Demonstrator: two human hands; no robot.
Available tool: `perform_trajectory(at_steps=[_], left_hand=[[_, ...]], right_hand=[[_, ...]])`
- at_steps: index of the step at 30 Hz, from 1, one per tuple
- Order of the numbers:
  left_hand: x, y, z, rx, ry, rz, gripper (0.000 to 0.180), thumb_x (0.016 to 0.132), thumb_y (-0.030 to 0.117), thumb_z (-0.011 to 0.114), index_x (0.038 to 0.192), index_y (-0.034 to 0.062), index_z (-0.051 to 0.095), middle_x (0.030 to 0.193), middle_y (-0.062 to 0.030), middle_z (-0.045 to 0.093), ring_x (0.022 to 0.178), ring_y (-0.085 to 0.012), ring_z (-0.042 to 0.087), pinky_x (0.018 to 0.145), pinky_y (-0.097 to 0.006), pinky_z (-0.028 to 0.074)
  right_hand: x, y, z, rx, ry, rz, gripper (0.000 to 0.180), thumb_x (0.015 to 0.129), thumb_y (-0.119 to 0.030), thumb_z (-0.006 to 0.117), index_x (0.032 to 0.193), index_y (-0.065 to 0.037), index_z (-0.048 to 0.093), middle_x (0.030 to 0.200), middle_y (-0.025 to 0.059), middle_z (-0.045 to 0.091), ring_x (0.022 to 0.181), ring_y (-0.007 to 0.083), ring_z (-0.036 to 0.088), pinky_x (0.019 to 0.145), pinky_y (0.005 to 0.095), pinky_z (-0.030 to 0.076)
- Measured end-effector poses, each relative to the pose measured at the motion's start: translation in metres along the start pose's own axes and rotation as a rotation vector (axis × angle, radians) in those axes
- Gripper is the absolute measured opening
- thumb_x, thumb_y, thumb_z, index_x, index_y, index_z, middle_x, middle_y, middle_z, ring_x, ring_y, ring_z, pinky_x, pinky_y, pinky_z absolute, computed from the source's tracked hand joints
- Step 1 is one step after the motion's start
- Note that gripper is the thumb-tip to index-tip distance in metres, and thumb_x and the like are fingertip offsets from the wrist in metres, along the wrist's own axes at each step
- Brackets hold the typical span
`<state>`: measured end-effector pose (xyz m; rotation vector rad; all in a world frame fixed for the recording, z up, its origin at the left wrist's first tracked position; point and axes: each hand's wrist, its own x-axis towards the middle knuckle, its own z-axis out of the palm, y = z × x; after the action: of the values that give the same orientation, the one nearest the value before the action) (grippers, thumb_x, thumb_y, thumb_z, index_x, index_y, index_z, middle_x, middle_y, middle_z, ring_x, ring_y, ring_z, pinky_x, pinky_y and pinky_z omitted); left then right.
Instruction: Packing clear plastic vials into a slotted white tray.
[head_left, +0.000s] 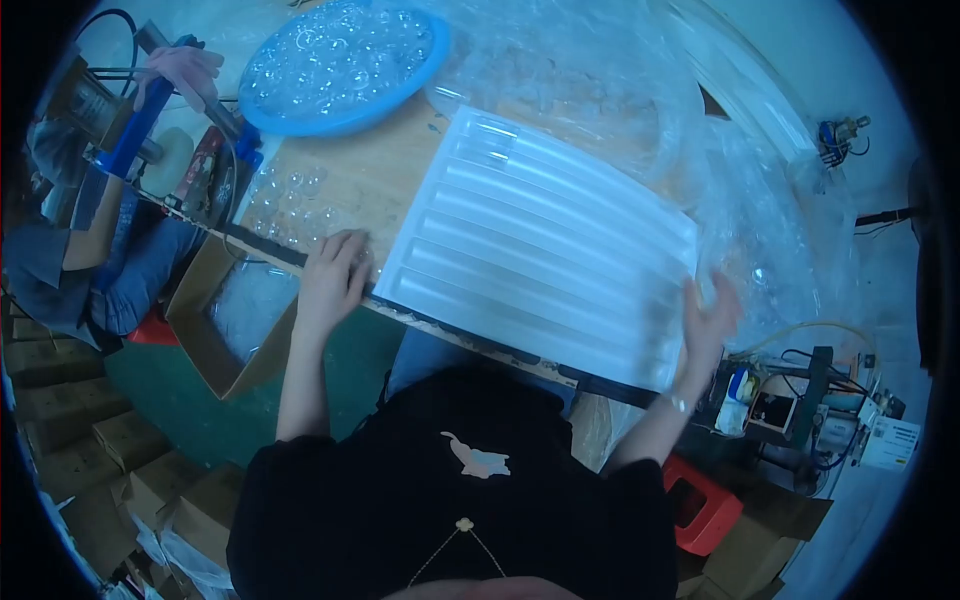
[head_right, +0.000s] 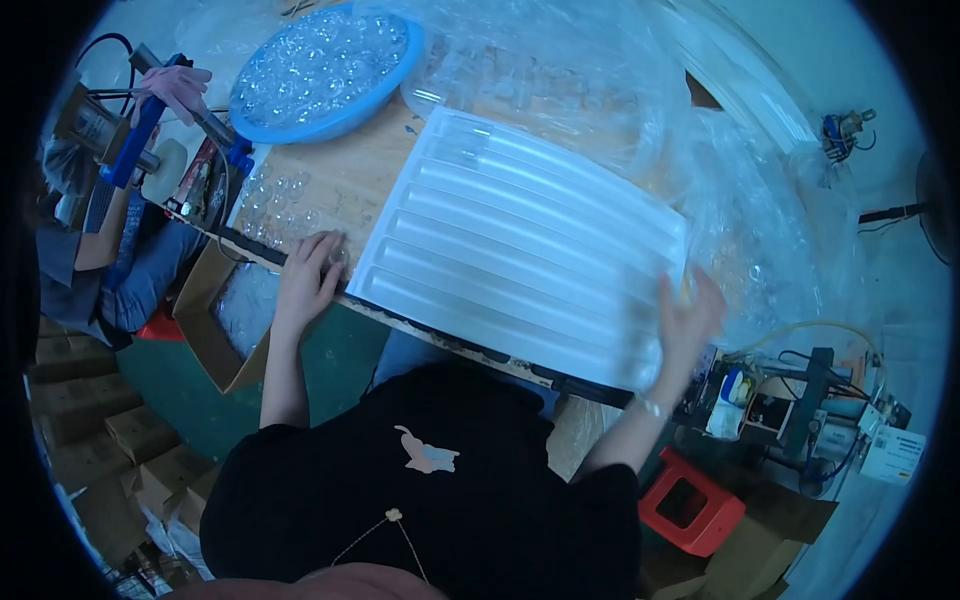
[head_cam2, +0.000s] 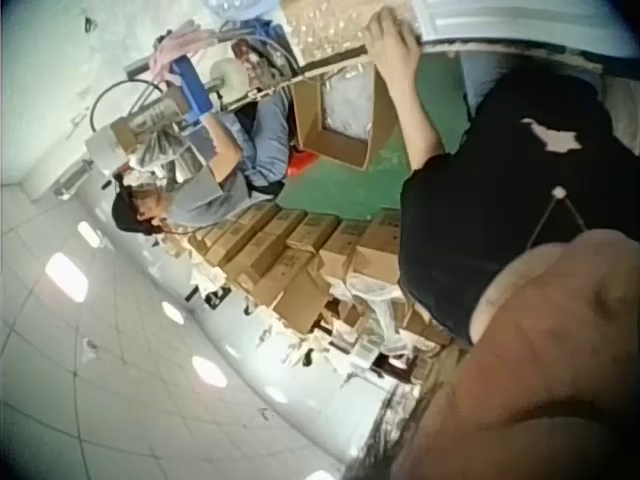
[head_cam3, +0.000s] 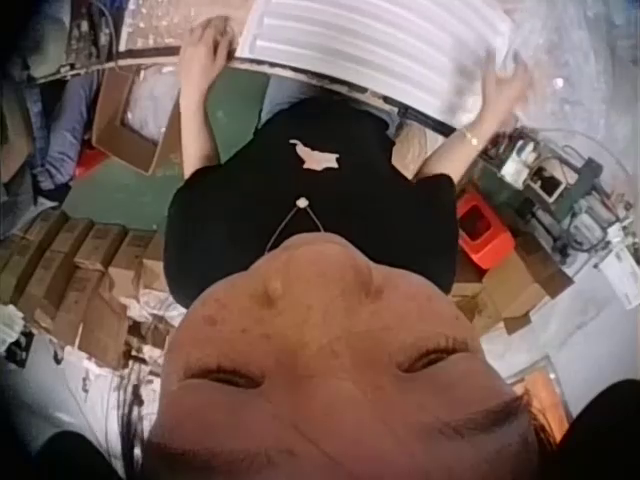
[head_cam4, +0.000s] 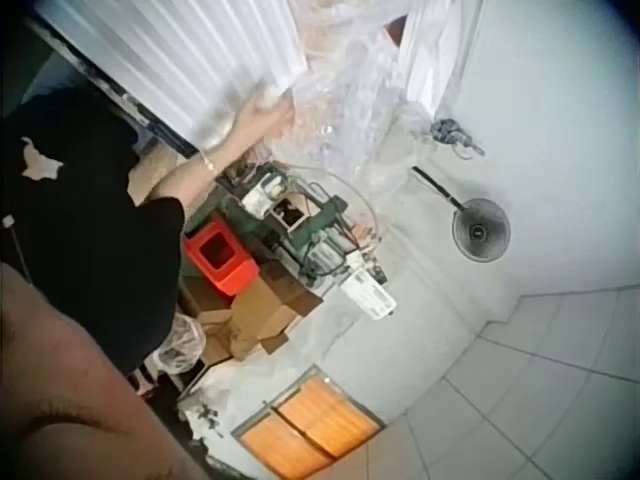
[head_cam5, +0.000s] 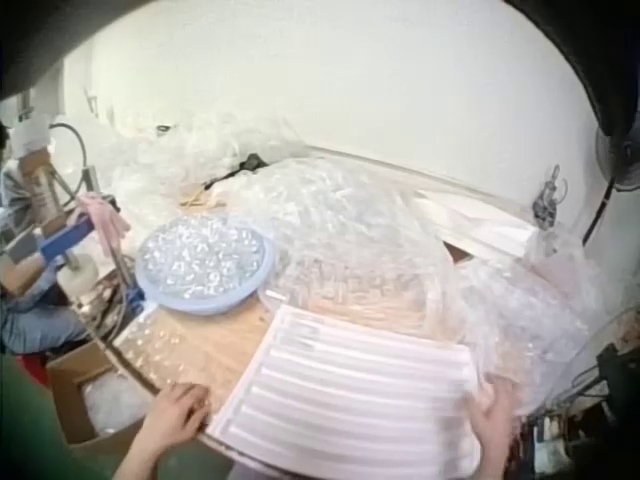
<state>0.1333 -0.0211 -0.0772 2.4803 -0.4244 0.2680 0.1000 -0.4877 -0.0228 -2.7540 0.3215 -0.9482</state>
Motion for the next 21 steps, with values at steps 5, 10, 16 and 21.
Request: perform_trajectory(at_steps=[5,10,16,21], left_hand=[[-0.007,-0.016,0.031,0.18,0.019,-0.015,0.029,0.075,0.012,0.06,0.104,0.0055,0.06,0.108,-0.0112,0.057,0.098,-0.0288,0.051,0.083,-0.041,0.036],[-0.013,-0.034,0.021,0.167,0.09,-0.053,0.024,0.075,0.012,0.06,0.095,-0.0012,0.064,0.103,-0.0172,0.06,0.094,-0.033,0.057,0.083,-0.04,0.043],[-0.005,-0.052,0.016,0.124,-0.062,-0.058,0.03,0.076,0.011,0.06,0.102,-0.0035,0.06,0.114,-0.0197,0.055,0.096,-0.0355,0.054,0.085,-0.04,0.041],[0.003,-0.042,0.007,0.154,-0.135,-0.02,0.036,0.074,0.004,0.061,0.108,-0.0051,0.056,0.114,-0.0205,0.055,0.091,-0.0336,0.057,0.081,-0.037,0.045]], right_hand=[[0.044,-0.1,0.073,0.196,-0.232,-0.361,0.039,0.069,-0.031,0.069,0.099,-0.008,0.06,0.099,0.0079,0.058,0.097,0.0287,0.05,0.08,0.0434,0.038],[0.03,-0.059,0.028,0.044,-0.001,-0.061,0.039,0.069,-0.029,0.068,0.099,-0.006,0.059,0.093,0.0103,0.058,0.086,0.0302,0.055,0.074,0.0394,0.045],[-0.081,0.057,-0.039,-0.712,-0.276,0.655,0.036,0.067,-0.03,0.068,0.089,-0.004,0.056,0.095,0.0135,0.058,0.087,0.0312,0.057,0.071,0.0417,0.048],[-0.1,0.069,-0.042,-0.73,-0.395,0.724,0.034,0.064,-0.029,0.069,0.082,-0.003,0.057,0.088,0.0136,0.059,0.082,0.0273,0.062,0.064,0.0367,0.052]])
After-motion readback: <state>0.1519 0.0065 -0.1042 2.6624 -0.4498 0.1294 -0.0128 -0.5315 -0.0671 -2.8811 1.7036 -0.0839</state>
